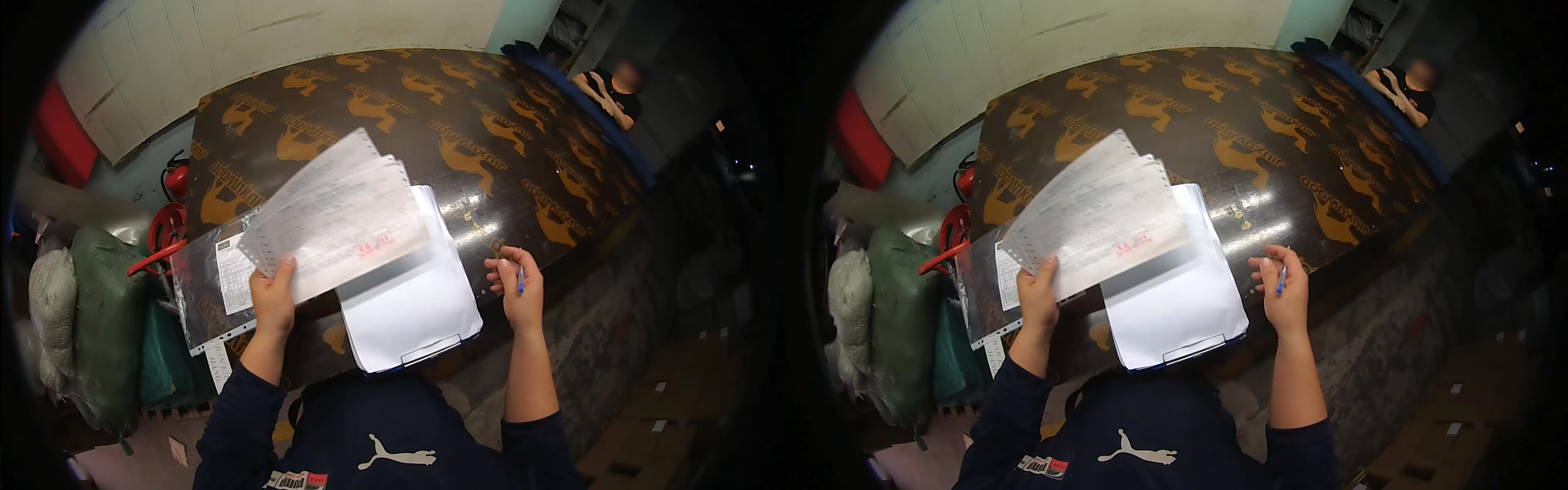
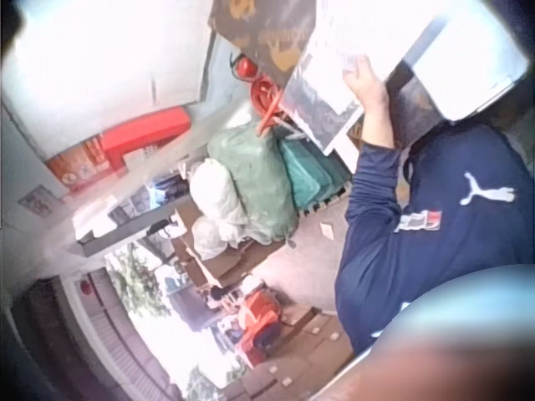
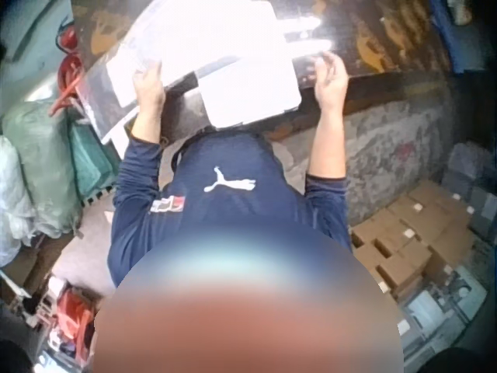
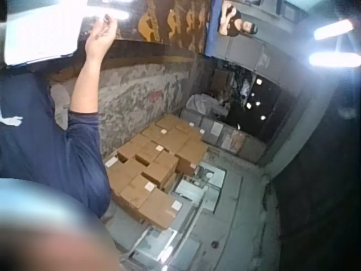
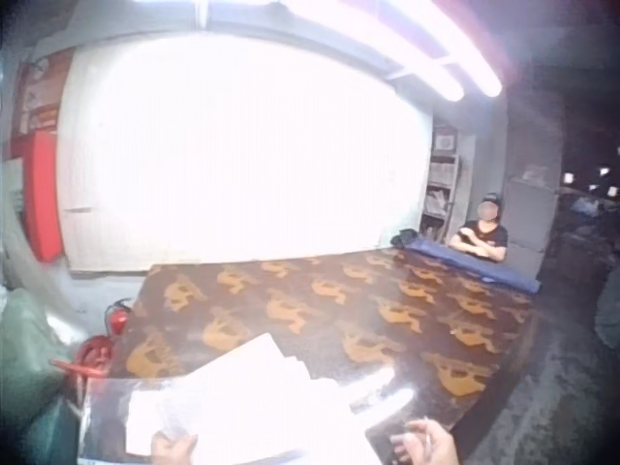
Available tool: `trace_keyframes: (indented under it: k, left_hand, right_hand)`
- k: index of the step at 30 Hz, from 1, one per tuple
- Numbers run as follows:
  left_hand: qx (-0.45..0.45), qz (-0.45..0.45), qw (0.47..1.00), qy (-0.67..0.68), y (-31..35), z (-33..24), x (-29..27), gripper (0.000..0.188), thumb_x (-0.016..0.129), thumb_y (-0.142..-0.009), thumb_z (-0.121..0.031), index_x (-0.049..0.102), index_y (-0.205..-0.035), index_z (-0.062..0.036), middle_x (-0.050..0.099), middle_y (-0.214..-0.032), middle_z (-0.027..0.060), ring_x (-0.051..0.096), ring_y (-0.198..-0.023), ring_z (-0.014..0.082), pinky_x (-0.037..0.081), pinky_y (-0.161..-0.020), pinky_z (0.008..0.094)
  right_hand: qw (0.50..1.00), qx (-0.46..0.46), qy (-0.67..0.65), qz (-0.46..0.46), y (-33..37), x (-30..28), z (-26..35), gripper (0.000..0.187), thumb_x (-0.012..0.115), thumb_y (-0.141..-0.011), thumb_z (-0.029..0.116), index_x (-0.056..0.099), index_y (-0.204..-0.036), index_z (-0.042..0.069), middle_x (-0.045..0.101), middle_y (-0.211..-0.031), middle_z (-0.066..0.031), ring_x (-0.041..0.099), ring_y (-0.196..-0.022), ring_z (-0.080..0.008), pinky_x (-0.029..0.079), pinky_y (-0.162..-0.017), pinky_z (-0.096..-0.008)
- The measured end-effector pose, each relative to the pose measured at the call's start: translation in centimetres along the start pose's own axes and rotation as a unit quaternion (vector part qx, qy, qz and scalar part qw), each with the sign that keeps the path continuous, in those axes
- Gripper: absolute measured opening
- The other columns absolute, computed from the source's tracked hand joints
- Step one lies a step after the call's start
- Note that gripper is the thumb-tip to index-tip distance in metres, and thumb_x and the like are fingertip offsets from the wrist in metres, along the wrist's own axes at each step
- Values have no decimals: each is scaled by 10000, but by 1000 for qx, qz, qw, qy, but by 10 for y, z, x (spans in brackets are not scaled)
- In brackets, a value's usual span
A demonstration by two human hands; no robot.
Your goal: The person carries a stack of documents from an office area into a warehouse, walks past stacked boxes and a pallet jack, and then writes on the documents with a pen while standing at a table.
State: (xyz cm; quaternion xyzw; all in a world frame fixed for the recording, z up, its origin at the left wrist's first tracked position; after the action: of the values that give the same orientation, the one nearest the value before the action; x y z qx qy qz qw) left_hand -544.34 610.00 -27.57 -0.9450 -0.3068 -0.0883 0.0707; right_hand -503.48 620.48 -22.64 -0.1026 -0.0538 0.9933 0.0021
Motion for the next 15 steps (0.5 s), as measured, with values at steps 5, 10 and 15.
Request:
trace_keyframes:
  k: [5, 10, 15]
  left_hand:
    - [41, -156, 987, 14, -35, -20, -100, 338, 594, -924, -115, 550, -1182, 99, 671, -1005, 127, 659, -822, 171, 519, -640, 266]
    - [-36, -175, 976, -125, -32, -33, -150, 320, 596, -910, -160, 551, -1128, 69, 657, -880, 94, 590, -530, 104, 391, -329, 231]
    - [-11, -187, 973, -135, -29, -50, -155, 332, 602, -910, -203, 554, -1116, 54, 648, -832, 76, 553, -496, 78, 358, -311, 204]
  right_hand:
    - [996, -20, -63, -57, 14, -21, -2, 345, 411, -1039, 269, 513, -1214, -10, 701, -893, -139, 646, -709, -121, 506, -631, -221]
    - [992, -31, -116, -47, 16, -13, 9, 511, 360, -1048, 413, 536, -1220, -35, 692, -892, -141, 653, -698, -132, 509, -628, -229]
    - [997, -59, -13, -42, 18, 18, 20, 322, 497, -1008, 201, 563, -1211, -40, 688, -1025, -134, 648, -853, -134, 505, -714, -235]
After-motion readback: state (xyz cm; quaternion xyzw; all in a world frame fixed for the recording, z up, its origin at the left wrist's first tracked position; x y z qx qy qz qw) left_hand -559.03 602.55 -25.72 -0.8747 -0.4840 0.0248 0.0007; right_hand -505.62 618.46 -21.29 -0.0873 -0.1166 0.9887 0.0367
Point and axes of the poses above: each hand's wrist, its own y-axis away from the middle knuckle, its own x-axis out of the palm, z = x × y, the point moved 8 cm from there along -y, towards the middle knuckle
